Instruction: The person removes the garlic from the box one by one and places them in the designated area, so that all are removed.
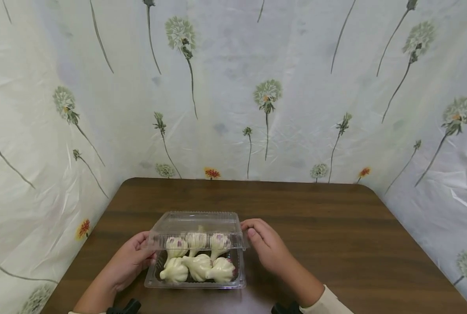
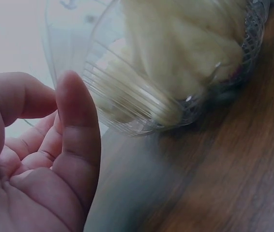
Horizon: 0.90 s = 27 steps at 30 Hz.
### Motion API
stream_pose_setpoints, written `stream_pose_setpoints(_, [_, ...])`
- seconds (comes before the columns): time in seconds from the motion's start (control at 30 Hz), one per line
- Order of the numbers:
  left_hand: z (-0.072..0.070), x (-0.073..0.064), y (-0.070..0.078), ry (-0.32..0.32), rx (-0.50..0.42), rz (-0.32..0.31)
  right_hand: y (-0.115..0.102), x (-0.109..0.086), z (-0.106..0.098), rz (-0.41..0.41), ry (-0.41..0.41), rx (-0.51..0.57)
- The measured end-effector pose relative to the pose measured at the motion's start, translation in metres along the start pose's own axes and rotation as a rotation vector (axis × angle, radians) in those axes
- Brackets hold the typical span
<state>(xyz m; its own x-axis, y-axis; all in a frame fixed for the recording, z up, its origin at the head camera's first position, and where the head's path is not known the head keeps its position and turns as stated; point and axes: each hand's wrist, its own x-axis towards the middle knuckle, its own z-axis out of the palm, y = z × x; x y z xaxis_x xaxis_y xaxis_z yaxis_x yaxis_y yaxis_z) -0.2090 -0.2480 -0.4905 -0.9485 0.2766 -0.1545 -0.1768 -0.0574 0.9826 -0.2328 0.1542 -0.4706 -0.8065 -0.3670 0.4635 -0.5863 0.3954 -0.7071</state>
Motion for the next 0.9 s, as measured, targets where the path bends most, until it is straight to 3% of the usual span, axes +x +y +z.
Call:
stream_pose_setpoints(0.23, [-0.002, 0.0, -0.003, -0.007, 0.011, 0.007, 0.002, 0.003, 0.004, 0.094, 0.021, 0.025])
stream_pose_setpoints(0.5, [-0.001, 0.0, -0.003, 0.008, 0.013, -0.018, 0.001, 0.011, 0.007, 0.238, 0.006, 0.177])
stream_pose_setpoints(0.7, [-0.001, -0.001, -0.002, 0.0, 0.011, -0.015, 0.003, 0.021, 0.009, 0.252, 0.008, 0.311])
stream_pose_setpoints(0.9, [0.001, 0.0, -0.001, 0.017, 0.011, -0.009, 0.004, 0.029, 0.009, 0.262, 0.005, 0.363])
